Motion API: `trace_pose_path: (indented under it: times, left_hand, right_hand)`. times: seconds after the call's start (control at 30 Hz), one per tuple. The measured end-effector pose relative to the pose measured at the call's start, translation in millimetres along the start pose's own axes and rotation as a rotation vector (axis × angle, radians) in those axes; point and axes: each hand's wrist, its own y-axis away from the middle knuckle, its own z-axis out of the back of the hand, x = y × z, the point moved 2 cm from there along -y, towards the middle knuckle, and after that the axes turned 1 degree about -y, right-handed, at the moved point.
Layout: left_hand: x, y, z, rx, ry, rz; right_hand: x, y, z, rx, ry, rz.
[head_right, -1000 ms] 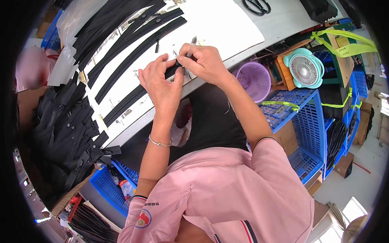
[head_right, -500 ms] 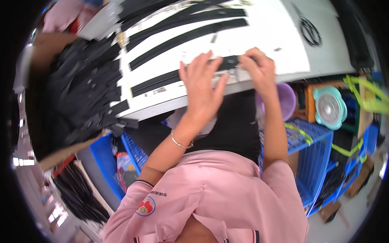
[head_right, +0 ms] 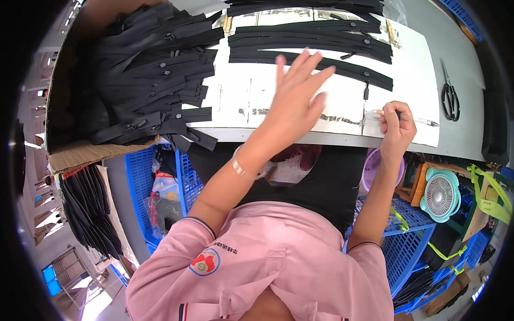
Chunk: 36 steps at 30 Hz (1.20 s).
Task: Marking specific positions on black zippers using a pen and a template on a workbench.
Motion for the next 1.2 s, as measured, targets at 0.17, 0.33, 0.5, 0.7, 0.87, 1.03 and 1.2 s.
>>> trace_pose_path:
  times: [0.17, 0.33, 0.5, 0.7, 0.87, 1.03, 1.2]
  left_hand:
    - [13, 88, 88, 0.006, -0.183, 0.199]
    - [68, 133, 145, -0.018, -0.621, 0.378]
    - [71, 135, 157, -0.057, -0.482, 0.314]
    - [79, 116, 142, -0.217, -0.325, 0.35]
    - [56, 48, 56, -0.248, -0.108, 0.206]
    - [5, 18, -37, 0.037, -0.081, -0.051]
    - [-10, 17, -42, 0.109, -0.041, -0.09]
  right_hand:
    - [2, -2, 2, -0.015, 0.021, 0.01]
    - [9, -3, -4, 0.001, 0.071, -0.015]
    - [8, 0, -8, 0.022, 0.049, 0.002]
    - [10, 0, -10, -0.011, 0.073, 0.011]
    - [24, 4, -21, -0.011, 0.124, 0.001]
    - [34, 35, -49, 0.016, 0.242, 0.047]
    - [33, 54, -59, 0.124, 0.729, 0.493]
